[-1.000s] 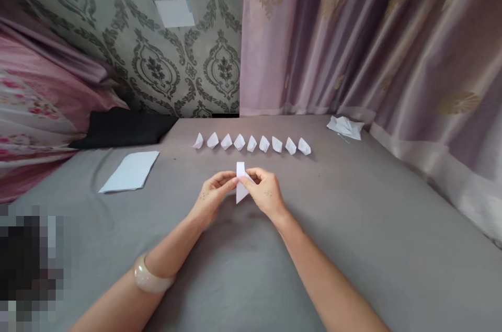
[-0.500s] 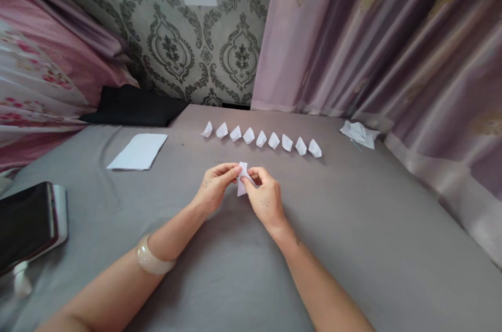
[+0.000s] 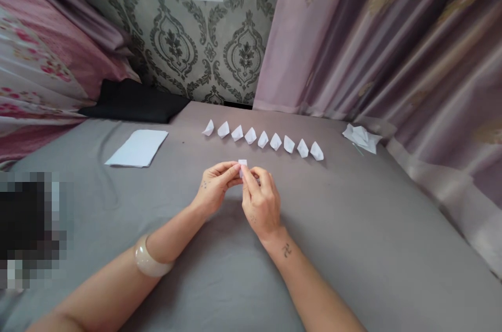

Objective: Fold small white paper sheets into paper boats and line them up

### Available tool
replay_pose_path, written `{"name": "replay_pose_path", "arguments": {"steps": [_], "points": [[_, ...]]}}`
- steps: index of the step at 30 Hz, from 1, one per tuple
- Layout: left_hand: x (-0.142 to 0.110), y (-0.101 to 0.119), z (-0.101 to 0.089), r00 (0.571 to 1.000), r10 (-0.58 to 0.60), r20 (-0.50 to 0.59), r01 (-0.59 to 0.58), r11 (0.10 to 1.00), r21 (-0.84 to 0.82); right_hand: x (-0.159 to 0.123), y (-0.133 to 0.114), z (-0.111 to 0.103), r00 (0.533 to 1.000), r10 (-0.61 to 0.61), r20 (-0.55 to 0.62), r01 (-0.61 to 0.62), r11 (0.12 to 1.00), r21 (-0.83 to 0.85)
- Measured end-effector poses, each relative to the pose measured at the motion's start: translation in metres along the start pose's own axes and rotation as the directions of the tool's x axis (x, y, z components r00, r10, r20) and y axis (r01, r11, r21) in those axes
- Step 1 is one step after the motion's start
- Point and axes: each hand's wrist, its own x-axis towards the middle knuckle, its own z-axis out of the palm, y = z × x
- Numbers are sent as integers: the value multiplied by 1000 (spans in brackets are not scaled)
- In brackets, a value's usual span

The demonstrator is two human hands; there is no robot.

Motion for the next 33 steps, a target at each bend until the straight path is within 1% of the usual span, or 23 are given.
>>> {"name": "replay_pose_path", "arguments": {"steps": [4,9,16,22,27,30,33], "points": [[0,0,0,1000,-10,14,10,1000,-7,-1,0,1,1000,-4,1,4,999,-44],[0,-2,-1,999,-2,36,2,1000,-4,0,-1,1,1000,15,6,-15,999,-34],[1,-4,-3,998,-1,59,0,1000,21,2,-3,1,999,40,-19,-39,998,41],[0,-4,-3,997,6,77,-8,1000,27,7,-6,0,991,122,-60,-112,982,149],[-1,-4,-1,997,37,71,-38,999,8,9,-8,-1,986,152,-71,-134,968,211],[-2,-4,1,994,70,84,-72,997,13,10,-8,-1,982,167,-93,-145,967,210],[-1,-5,0,992,88,94,-91,996,25,10,-6,-1,985,129,-112,-108,979,173]]}}
